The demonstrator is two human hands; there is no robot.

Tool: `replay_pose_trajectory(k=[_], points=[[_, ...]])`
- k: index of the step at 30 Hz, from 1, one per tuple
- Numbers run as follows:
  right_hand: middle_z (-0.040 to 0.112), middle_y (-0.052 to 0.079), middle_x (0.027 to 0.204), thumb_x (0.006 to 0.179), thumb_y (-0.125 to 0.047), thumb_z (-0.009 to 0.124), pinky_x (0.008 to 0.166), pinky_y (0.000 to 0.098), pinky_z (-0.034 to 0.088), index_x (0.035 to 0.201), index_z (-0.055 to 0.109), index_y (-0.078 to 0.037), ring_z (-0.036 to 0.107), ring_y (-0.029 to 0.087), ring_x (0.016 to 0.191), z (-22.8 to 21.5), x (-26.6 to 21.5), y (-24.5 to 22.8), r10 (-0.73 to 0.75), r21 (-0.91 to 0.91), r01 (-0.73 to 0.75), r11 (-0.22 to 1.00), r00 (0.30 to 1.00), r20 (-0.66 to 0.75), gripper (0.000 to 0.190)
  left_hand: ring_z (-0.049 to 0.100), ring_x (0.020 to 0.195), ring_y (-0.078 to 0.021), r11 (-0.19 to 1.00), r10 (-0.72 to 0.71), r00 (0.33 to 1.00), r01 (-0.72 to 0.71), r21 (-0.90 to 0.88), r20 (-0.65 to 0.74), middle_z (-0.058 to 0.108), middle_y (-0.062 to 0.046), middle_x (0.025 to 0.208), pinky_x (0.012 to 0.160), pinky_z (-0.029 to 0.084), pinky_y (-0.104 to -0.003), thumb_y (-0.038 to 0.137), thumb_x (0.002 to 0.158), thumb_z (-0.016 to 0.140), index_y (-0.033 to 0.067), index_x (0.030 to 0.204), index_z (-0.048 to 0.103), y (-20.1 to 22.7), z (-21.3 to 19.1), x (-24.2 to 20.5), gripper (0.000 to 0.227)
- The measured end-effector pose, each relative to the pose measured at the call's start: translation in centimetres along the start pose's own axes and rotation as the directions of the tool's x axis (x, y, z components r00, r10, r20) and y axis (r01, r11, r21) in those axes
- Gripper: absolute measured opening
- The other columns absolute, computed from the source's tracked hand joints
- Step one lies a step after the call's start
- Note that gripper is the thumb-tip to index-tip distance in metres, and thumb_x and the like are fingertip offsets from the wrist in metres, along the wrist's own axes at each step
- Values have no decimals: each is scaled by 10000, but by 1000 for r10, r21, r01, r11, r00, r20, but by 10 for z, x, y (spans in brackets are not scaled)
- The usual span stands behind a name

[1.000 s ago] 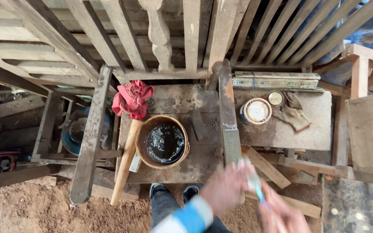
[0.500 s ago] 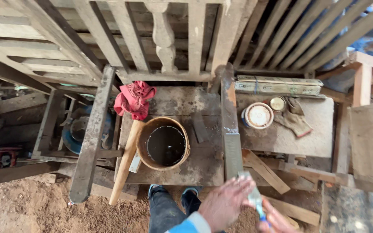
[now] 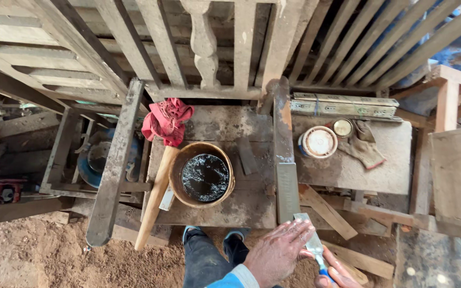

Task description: The person sharpens a metal chisel on a sharpening stone, repeatedly dipping the stone into a bucket of liquid and rubbing the chisel edge against the stone. The person occasionally inspects the chisel edge by hand.

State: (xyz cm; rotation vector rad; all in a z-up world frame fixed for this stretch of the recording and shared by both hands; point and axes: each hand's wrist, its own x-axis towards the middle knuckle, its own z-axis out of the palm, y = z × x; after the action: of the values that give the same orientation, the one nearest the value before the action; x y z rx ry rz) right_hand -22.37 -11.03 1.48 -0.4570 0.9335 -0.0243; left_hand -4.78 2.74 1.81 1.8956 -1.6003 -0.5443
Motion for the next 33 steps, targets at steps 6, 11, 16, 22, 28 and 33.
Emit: replay_pose_trajectory(k=[6,11,16,22,28,33], points=[[705,74,839,995,-146,505,503,191,524,1467,504,-127,642,86,632,43,40,-55,2,163,-22,986,993,118,473,518,1437,-314,996,-39,996,33,-86,-76,525,-122,1551,1233,374,-417,-8,875,512,151,1396,604,-69,-21,65,553],[675,53,807,1000,-150,495,460,182,493,1487,495,-126,614,74,574,46,26,-42,-22,179,0,984,992,123,488,461,1453,-342,989,-64,998,60,-132,-24,492,-165,1565,1229,349,-423,38,931,543,134,1430,575,-56,-17,52,509],[630,57,830,1014,-150,471,428,173,452,1526,472,-131,579,75,550,13,-3,-4,-10,36,10,999,1000,1,513,429,1484,-345,996,-19,1000,19,-83,-3,474,-226,1573,1243,323,-493,-17,955,520,3,1501,511,3,3,1,546],[575,62,858,1030,-151,442,390,162,402,1573,445,-137,537,76,521,55,35,-57,67,261,-65,963,998,4,543,478,1445,-307,998,-63,998,63,-32,-22,477,-140,1584,1217,351,-419,21,942,507,66,1425,554,-62,-11,62,488],[610,60,855,1037,-140,440,459,194,502,1517,442,-143,615,93,600,38,18,-31,-30,144,29,989,1000,5,479,485,1497,-263,979,119,985,-96,178,-122,524,-70,1605,1284,340,-390,-12,910,518,308,1327,643,-53,-9,44,540],[621,53,892,1034,-142,471,508,200,518,1511,441,-151,614,90,661,13,1,12,-13,-34,13,999,1000,-1,478,447,1470,-322,989,-58,998,57,-133,0,511,-180,1563,1249,300,-470,205,1022,635,49,1438,575,-7,5,-16,448]])
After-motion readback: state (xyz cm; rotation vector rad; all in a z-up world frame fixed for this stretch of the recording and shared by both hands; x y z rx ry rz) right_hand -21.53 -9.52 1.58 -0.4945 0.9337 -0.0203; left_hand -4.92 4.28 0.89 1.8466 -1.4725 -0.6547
